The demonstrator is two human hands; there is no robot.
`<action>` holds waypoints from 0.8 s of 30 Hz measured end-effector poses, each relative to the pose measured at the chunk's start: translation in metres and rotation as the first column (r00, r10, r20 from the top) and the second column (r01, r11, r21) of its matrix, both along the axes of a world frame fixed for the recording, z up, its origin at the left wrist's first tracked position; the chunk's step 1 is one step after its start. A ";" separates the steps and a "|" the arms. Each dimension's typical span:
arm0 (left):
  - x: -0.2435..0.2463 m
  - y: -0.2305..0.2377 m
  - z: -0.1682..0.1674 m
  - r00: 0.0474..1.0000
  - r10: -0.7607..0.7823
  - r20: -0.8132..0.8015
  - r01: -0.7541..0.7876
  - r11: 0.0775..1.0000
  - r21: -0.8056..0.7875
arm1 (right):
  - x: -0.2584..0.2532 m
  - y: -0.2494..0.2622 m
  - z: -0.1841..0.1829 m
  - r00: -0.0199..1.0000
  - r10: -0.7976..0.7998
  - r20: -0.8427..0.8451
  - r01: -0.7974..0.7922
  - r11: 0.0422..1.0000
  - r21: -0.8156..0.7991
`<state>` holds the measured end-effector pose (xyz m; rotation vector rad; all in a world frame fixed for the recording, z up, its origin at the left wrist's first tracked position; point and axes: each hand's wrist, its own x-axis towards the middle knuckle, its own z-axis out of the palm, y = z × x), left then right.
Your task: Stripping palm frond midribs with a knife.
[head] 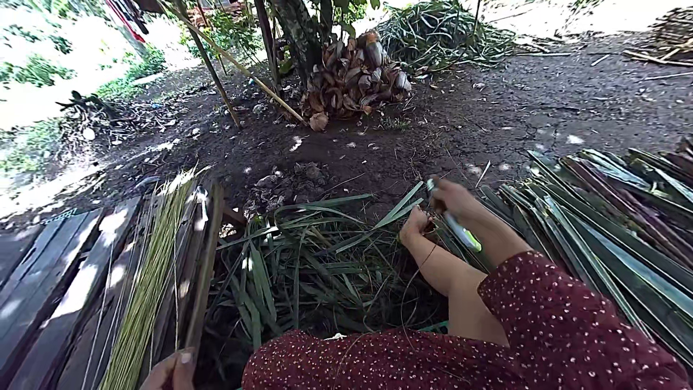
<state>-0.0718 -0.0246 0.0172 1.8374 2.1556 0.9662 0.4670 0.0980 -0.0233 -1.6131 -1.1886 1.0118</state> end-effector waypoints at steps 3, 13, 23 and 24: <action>0.051 0.011 -0.009 0.967 -0.248 0.065 0.244 0.968 0.064 | -0.085 -0.026 0.015 0.827 0.562 0.029 -0.530 0.794 -0.297; 0.144 0.020 -0.022 0.828 -0.533 0.178 0.523 0.846 0.102 | -0.185 -0.091 0.014 0.724 0.358 -0.590 -0.284 0.934 0.218; 0.078 0.011 -0.021 0.892 -0.432 0.133 0.432 0.901 0.027 | -0.097 -0.061 0.038 0.771 -0.041 -0.635 0.267 0.926 0.265; 0.087 0.012 -0.021 0.882 -0.442 0.165 0.441 0.896 0.046 | -0.105 -0.066 0.036 0.795 0.065 -0.603 0.131 0.952 0.276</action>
